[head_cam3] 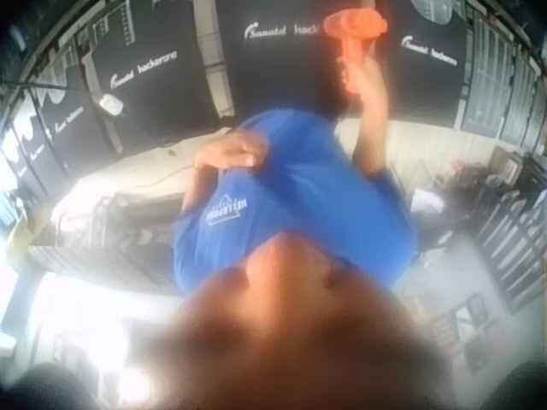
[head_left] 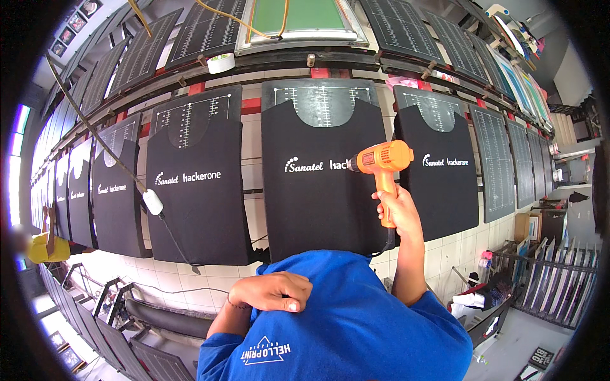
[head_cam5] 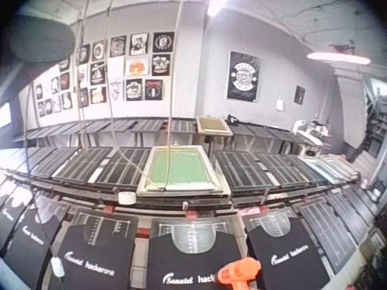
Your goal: The person uses an orange heat gun to apply heat to white printed logos on black t-shirts hanging on a rack. They move the heat gun back and forth over the logo area while occasionally touching the fabric with their left hand.
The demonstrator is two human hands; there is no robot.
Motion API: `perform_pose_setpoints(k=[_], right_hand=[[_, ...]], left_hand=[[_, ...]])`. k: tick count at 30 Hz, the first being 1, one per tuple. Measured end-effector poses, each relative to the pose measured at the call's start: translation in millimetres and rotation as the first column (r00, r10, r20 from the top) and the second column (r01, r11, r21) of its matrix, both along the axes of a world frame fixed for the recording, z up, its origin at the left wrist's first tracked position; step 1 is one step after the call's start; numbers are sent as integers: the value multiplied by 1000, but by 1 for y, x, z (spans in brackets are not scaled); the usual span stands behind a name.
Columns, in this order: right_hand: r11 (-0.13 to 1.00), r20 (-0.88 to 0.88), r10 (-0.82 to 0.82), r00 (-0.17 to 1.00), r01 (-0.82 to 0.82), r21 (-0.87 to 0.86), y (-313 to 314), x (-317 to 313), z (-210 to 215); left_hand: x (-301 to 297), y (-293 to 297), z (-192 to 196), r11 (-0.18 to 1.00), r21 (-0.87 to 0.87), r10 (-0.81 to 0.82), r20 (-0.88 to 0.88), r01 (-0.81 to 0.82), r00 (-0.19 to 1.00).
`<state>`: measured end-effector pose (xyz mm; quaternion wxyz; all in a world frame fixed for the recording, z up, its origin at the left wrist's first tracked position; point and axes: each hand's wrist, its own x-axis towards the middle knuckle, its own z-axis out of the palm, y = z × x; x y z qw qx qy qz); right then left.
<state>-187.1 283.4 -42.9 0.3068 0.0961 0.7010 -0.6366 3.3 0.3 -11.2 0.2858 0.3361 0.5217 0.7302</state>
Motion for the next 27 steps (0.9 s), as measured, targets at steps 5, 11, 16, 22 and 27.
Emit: perform_pose_setpoints(k=[5,11,16,22,27], right_hand=[[999,-9,14,1000,-14,47,-2,5,1],[999,-18,40,999,-39,35,-3,6,1],[997,-33,71,997,-71,29,-2,6,1],[994,-33,107,994,-107,10,-1,4,4],[993,-20,111,994,-112,-41,0,-2,-2]], left_hand=[[2,3,11,998,19,56,53,-57,997],[0,8,15,991,30,127,13,-128,992],[6,9,9,999,6,35,32,-36,999],[9,28,25,993,-18,114,64,-113,991],[19,29,19,985,-120,137,142,-120,980]])
